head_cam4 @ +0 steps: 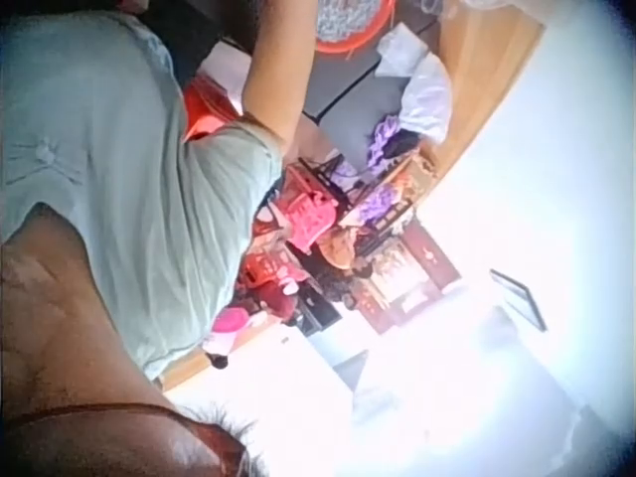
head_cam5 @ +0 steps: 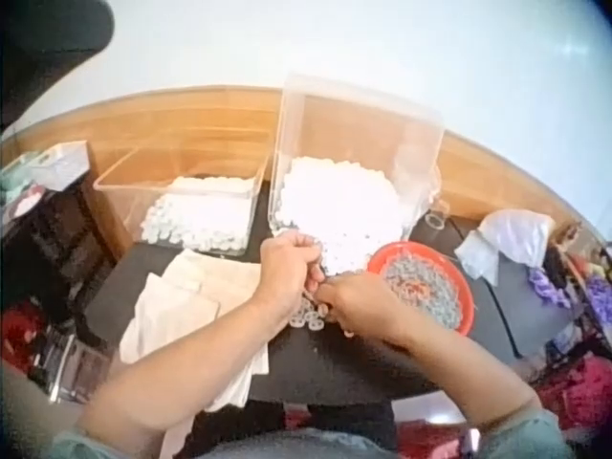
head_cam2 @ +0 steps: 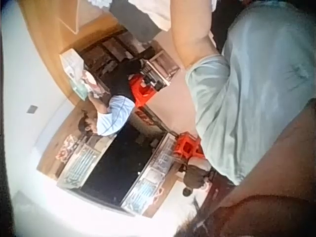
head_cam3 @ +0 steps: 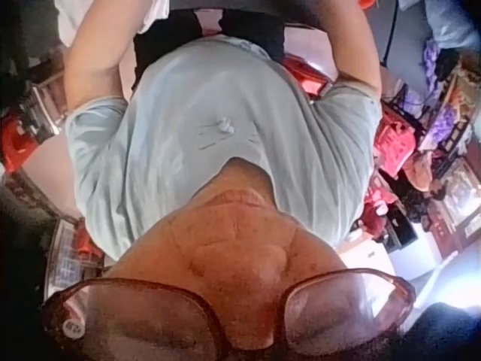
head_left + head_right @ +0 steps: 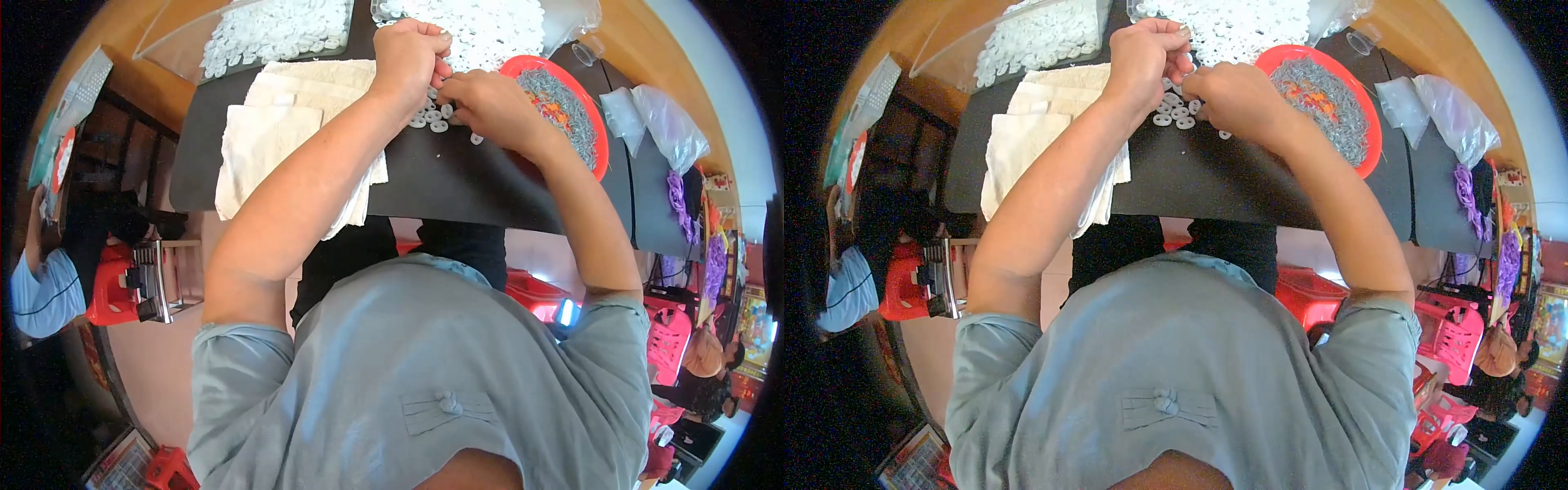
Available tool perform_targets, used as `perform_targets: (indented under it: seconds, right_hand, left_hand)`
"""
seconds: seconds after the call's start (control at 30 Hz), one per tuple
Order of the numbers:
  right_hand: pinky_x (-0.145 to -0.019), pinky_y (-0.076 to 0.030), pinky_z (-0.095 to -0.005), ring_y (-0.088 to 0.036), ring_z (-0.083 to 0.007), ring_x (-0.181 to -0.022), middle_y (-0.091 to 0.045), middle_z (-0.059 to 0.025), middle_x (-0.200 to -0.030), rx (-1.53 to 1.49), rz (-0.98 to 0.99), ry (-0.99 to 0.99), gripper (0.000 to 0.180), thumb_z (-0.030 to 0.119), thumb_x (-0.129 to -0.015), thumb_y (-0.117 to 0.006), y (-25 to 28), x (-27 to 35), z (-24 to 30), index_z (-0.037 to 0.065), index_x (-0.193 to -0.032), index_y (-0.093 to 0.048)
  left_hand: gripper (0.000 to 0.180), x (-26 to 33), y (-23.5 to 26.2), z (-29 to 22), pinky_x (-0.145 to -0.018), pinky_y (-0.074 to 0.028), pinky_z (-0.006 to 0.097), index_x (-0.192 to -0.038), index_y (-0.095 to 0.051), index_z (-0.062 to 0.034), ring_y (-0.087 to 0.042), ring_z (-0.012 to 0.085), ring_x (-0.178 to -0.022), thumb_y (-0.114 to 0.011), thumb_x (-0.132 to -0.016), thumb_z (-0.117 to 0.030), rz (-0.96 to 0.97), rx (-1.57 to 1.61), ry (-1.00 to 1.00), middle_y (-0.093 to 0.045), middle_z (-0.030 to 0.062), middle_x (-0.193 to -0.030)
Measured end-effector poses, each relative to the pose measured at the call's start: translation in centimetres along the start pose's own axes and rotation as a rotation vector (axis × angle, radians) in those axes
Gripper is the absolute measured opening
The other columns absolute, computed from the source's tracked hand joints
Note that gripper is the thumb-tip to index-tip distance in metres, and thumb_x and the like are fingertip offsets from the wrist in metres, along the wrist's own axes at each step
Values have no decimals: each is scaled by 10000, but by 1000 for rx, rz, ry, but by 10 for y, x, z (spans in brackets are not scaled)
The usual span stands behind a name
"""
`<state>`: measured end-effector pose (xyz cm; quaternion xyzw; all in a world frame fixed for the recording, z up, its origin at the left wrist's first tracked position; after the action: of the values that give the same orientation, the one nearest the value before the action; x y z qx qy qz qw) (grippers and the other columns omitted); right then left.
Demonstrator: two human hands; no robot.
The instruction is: Assembling small white plastic components by inserting metal pins into them.
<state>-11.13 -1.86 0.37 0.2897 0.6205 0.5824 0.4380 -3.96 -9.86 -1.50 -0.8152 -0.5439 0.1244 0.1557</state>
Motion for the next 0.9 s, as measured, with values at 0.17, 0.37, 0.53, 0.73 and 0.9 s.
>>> perform_targets:
  seconds: [0.17,0.37,0.53,0.73,0.9]
  right_hand:
    - [-703,-476,-422,-603,-313,-836,-621,-79,-846,-62,133,-65,157,98,-696,-683,-1,-7,-7,54,-814,-589]
    - [-632,-459,-385,-605,-262,-728,-611,-80,-767,-13,-119,29,140,109,-720,-690,16,-5,-2,48,-803,-595]
    - [-612,-378,-212,-529,-72,-664,-593,7,-697,-763,-285,-523,105,134,-857,-648,34,10,-60,31,-866,-632]
    - [-632,-420,-216,-574,-100,-680,-614,-25,-724,-1231,-502,-710,152,157,-904,-621,25,21,-66,7,-884,-633]
    - [-633,-422,-215,-578,-104,-683,-618,-32,-727,-1261,-486,-659,155,155,-908,-612,21,21,-68,2,-892,-633]
  left_hand:
    - [78,0,-1,-2,-427,-403,266,-858,-596,29,-560,141,-525,-610,-857,-47,8,-18,-8,-593,79,-698]
    - [71,0,3,1,-455,-420,265,-859,-592,26,-575,149,-544,-595,-849,-44,-24,35,21,-596,80,-715]
    - [122,2,-4,-6,-401,-416,269,-821,-583,60,-564,163,-495,-613,-795,-55,29,141,-16,-592,110,-700]
    - [125,8,-12,-8,-401,-413,264,-802,-590,54,-556,164,-495,-618,-776,-65,60,82,6,-591,106,-694]
    - [117,11,-16,-9,-401,-405,249,-785,-592,33,-541,138,-484,-630,-773,-76,88,4,-5,-581,82,-659]
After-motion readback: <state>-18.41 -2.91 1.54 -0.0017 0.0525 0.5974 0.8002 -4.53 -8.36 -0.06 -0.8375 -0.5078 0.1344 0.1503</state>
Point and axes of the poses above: each hand's wrist, its own x-axis away from the middle knuckle, its own y-axis out of the back of the hand, z = x × y, the point moved 8 cm from there along -x, towards the middle knuckle
